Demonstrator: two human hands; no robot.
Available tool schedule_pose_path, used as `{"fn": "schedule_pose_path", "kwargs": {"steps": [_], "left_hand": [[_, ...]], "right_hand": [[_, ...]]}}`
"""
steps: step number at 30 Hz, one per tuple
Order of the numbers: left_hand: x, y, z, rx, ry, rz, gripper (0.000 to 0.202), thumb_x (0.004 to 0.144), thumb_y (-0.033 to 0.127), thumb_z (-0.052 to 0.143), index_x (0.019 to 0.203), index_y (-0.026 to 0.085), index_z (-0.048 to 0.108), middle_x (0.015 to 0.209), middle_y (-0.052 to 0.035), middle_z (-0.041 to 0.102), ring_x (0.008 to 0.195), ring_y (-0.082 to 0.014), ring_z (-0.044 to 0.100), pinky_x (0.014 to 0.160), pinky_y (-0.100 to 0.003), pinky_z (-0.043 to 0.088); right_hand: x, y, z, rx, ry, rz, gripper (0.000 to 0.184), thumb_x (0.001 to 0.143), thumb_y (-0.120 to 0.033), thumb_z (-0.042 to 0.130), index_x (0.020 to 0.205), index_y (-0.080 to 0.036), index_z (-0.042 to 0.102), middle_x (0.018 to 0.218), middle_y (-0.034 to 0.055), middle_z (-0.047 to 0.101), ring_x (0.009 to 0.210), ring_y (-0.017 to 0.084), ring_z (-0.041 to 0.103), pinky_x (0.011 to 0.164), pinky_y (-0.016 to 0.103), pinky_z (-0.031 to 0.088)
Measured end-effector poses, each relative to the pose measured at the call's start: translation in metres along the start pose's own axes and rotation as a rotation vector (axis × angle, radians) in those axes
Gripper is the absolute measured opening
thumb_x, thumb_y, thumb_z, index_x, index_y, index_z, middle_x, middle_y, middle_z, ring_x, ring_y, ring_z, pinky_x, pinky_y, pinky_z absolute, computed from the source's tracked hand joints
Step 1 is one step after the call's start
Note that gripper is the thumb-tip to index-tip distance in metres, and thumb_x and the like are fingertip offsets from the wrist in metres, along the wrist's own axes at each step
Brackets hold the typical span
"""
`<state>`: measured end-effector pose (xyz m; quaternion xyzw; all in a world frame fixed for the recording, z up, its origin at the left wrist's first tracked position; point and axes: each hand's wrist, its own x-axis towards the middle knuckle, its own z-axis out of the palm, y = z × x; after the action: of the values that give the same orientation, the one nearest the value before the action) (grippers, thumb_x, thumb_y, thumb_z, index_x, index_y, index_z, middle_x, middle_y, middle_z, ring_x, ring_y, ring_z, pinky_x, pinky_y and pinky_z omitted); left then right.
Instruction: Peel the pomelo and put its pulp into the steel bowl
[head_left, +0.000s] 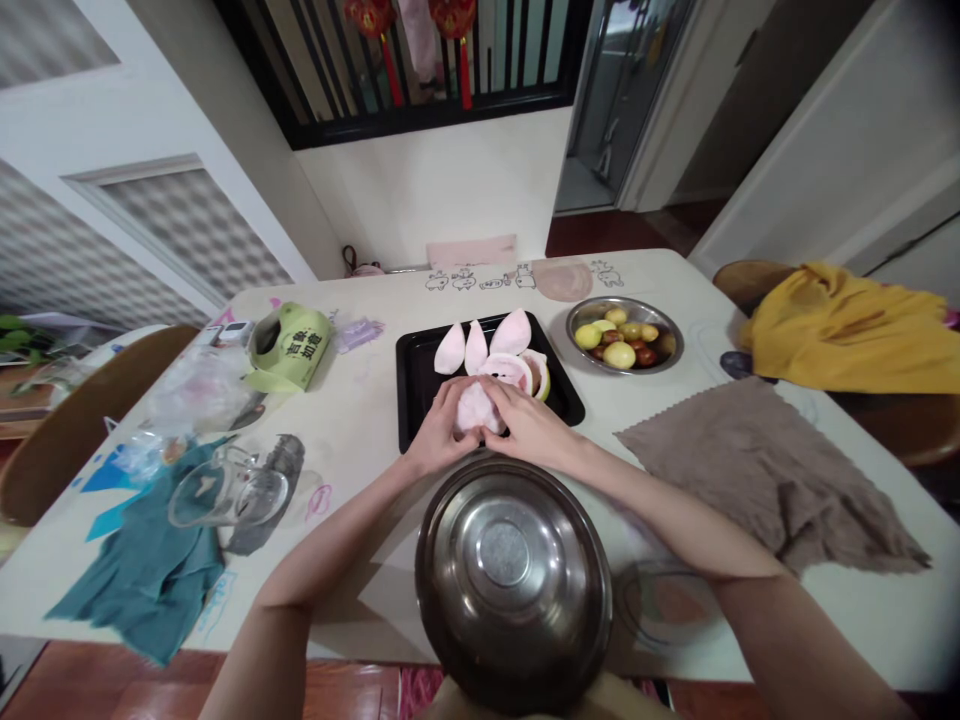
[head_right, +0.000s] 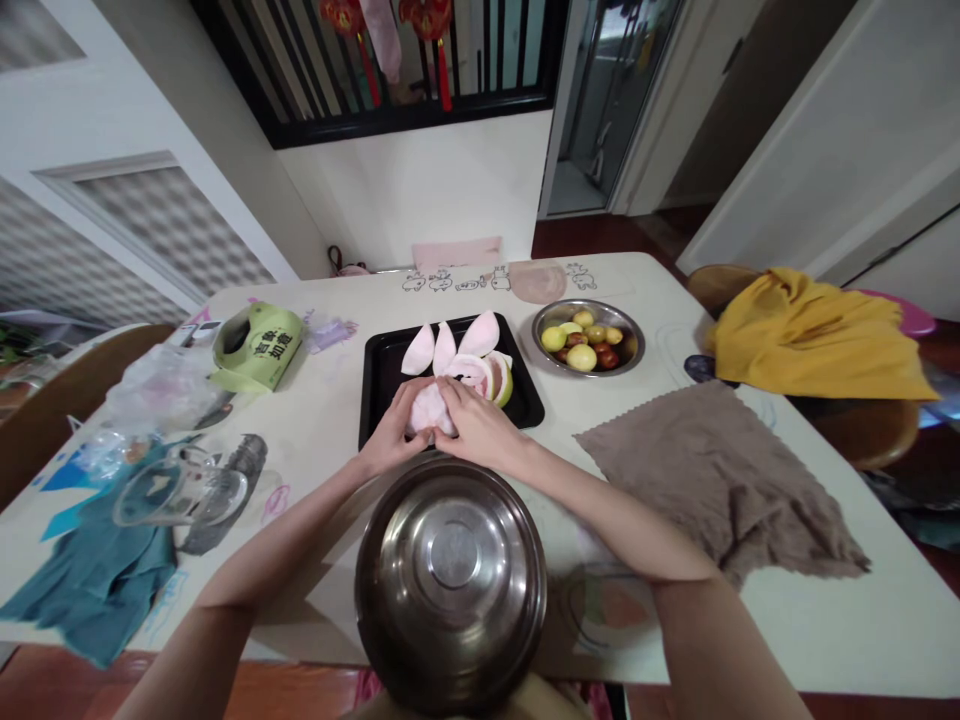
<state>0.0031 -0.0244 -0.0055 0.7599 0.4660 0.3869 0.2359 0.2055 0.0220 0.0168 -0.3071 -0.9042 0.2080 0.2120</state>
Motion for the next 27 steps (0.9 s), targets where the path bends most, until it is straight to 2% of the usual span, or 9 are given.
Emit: {"fn": "schedule_pose_path", "kwargs": {"steps": [4,9,15,18,21,23,27], "left_hand": [[-0.001,0.004,0.006,0.055,0.071,-0.01,0.066,0.084,0.029,0.062,0.147,0.022,0.044,0.144,-0.0143,0.05,0.139,-0.0329,0.047,0.121,-0.053,0.04],[-0.002,0.004,0.012,0.098,0.118,-0.058,0.066,0.079,0.027,0.061,0.143,0.023,0.047,0.143,-0.0132,0.051,0.136,-0.0328,0.05,0.118,-0.051,0.044],[-0.002,0.004,0.018,0.105,0.15,-0.11,0.067,0.077,0.03,0.062,0.142,0.022,0.049,0.143,-0.0135,0.051,0.132,-0.0336,0.053,0.114,-0.051,0.046],[-0.001,0.003,0.015,0.087,0.137,-0.105,0.064,0.082,0.034,0.061,0.143,0.023,0.048,0.144,-0.0135,0.05,0.135,-0.0339,0.05,0.117,-0.052,0.043],[0.0,-0.001,0.007,0.007,0.063,-0.046,0.061,0.088,0.037,0.06,0.145,0.022,0.046,0.146,-0.014,0.048,0.141,-0.034,0.045,0.122,-0.052,0.037],[0.0,-0.003,0.002,-0.052,0.029,-0.027,0.059,0.092,0.039,0.058,0.146,0.022,0.045,0.149,-0.0145,0.047,0.144,-0.034,0.043,0.123,-0.052,0.034],[0.0,-0.004,0.0,-0.082,0.034,-0.058,0.054,0.095,0.04,0.057,0.145,0.022,0.046,0.147,-0.0141,0.048,0.142,-0.0321,0.045,0.122,-0.05,0.036]], "right_hand": [[0.0,-0.001,-0.001,0.013,-0.001,-0.003,0.073,0.088,-0.029,0.065,0.154,-0.013,0.038,0.154,0.0243,0.05,0.144,0.035,0.051,0.116,0.056,0.046],[0.001,-0.001,0.0,0.015,-0.003,-0.022,0.069,0.089,-0.028,0.062,0.151,-0.008,0.04,0.152,0.027,0.051,0.143,0.035,0.052,0.117,0.055,0.046],[0.002,0.003,0.004,0.022,0.008,-0.025,0.072,0.087,-0.029,0.066,0.151,-0.009,0.039,0.152,0.0278,0.051,0.144,0.037,0.05,0.116,0.056,0.046],[0.003,0.003,0.004,0.021,0.006,-0.018,0.073,0.086,-0.028,0.067,0.15,-0.008,0.039,0.152,0.0287,0.05,0.143,0.037,0.051,0.116,0.055,0.045],[0.005,0.001,0.0,0.016,0.009,-0.001,0.069,0.086,-0.026,0.067,0.147,-0.008,0.042,0.147,0.0282,0.055,0.137,0.037,0.057,0.113,0.055,0.047],[0.006,0.0,-0.003,0.03,-0.001,0.013,0.065,0.088,-0.028,0.066,0.146,-0.008,0.043,0.143,0.0267,0.059,0.131,0.036,0.061,0.109,0.054,0.05],[0.008,-0.006,-0.009,0.059,-0.029,0.035,0.062,0.086,-0.026,0.065,0.143,-0.009,0.045,0.134,0.0216,0.065,0.121,0.034,0.066,0.104,0.05,0.052]]}}
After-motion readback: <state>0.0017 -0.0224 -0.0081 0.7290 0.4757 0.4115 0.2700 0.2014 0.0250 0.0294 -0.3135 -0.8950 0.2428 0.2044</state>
